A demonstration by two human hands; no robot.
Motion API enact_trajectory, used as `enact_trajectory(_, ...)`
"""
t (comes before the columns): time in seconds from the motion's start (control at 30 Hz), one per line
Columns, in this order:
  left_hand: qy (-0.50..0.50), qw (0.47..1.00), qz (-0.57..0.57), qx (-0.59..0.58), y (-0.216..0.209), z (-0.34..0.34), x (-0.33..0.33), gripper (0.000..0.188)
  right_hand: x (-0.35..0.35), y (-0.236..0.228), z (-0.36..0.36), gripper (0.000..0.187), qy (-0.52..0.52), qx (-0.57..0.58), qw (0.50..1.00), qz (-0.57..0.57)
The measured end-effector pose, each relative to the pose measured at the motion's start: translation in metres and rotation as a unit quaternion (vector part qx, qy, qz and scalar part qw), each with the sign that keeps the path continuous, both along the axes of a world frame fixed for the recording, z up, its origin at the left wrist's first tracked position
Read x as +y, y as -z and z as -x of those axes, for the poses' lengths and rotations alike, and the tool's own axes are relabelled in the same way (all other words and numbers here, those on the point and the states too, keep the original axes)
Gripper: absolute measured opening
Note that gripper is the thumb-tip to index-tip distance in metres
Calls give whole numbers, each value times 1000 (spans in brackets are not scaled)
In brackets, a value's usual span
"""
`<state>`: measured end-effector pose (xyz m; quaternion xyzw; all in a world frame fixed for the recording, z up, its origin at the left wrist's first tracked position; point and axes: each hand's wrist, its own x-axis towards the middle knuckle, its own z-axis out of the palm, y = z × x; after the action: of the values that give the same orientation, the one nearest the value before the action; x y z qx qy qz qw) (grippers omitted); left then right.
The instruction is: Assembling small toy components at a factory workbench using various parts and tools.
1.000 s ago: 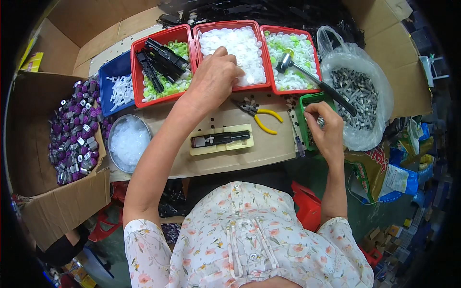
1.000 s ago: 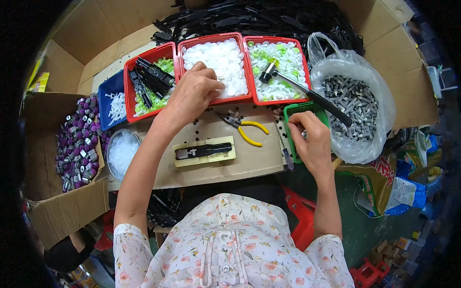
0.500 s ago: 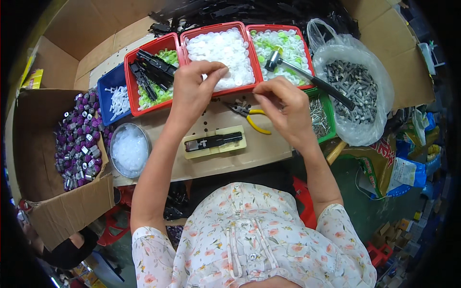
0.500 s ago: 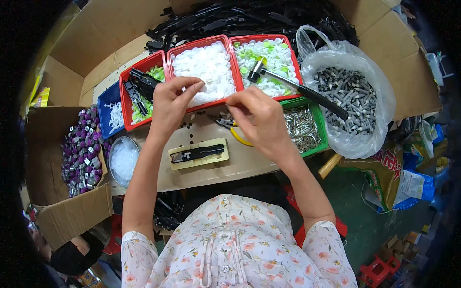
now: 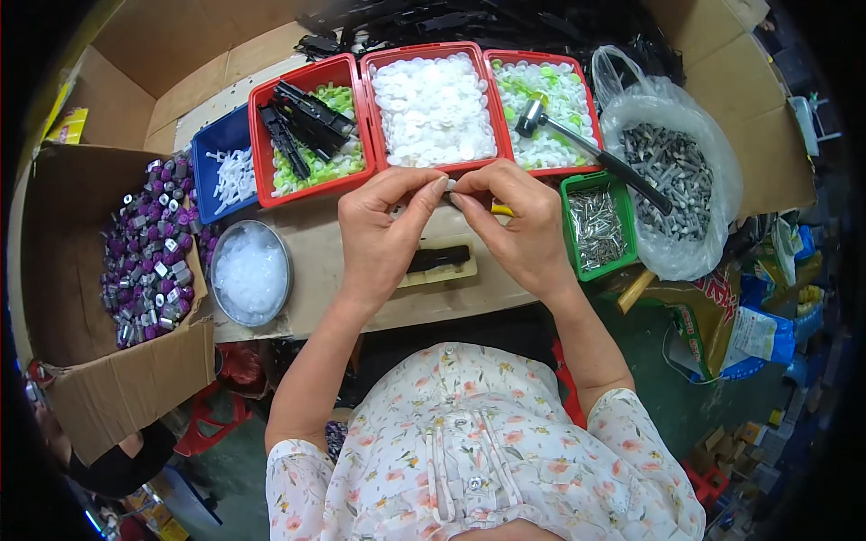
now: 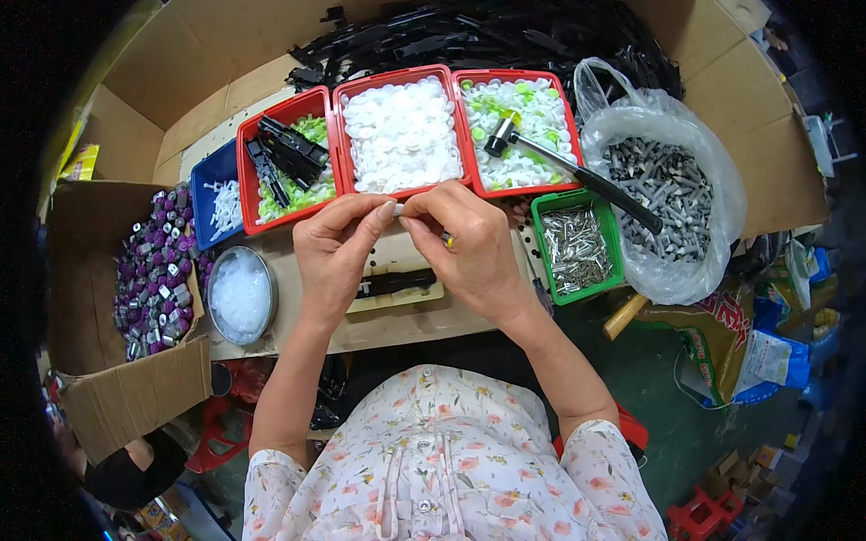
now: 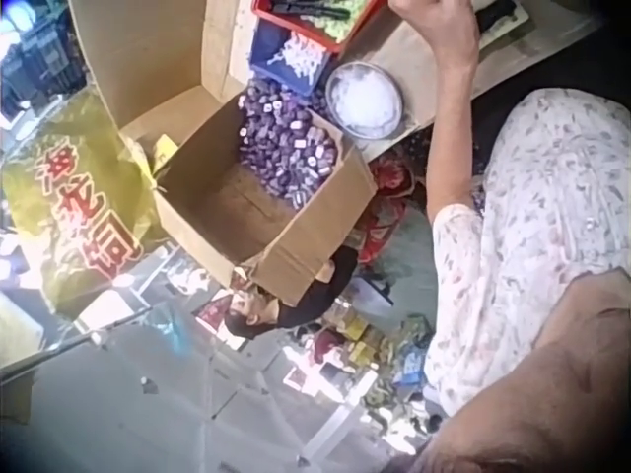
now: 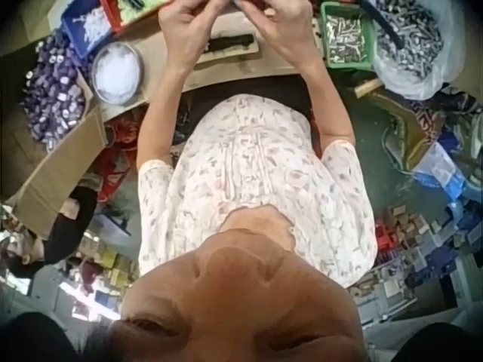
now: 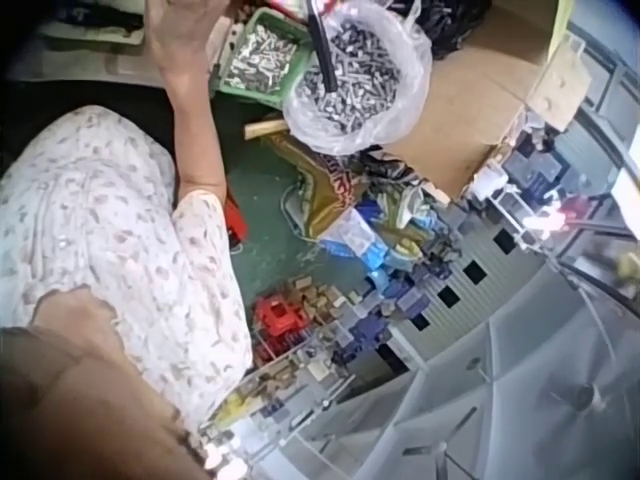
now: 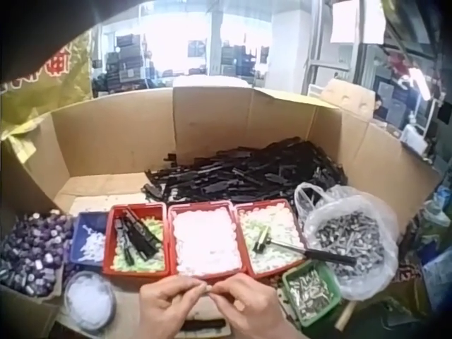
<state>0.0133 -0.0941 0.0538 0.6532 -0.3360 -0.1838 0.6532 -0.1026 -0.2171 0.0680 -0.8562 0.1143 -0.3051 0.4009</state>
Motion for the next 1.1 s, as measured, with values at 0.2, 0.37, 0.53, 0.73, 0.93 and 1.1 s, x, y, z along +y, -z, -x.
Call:
enact_trajectory(0.2,-29,994,45,-92,3,4,10,13,12,2,-4,11,18,-16,1000,-15)
enact_trajectory(0.37,-15,995,45,-82,11,5,14,14,14,4,-3,19,0,3,969,-247)
enact_trajectory(0.53,68,979,68,180,13,5,18,14,11,10,0,19,-43,-6,955,-293)
enact_trajectory(0.73,87,953,61,285,18,6,21,17,13,8,6,18,-30,19,974,-225)
enact_trajectory(0.93,35,966,41,255,17,8,23,17,18,2,10,13,-23,25,987,-155)
enact_trajectory(1.1,-6,979,44,200,17,14,24,15,22,2,6,12,-20,40,991,-126)
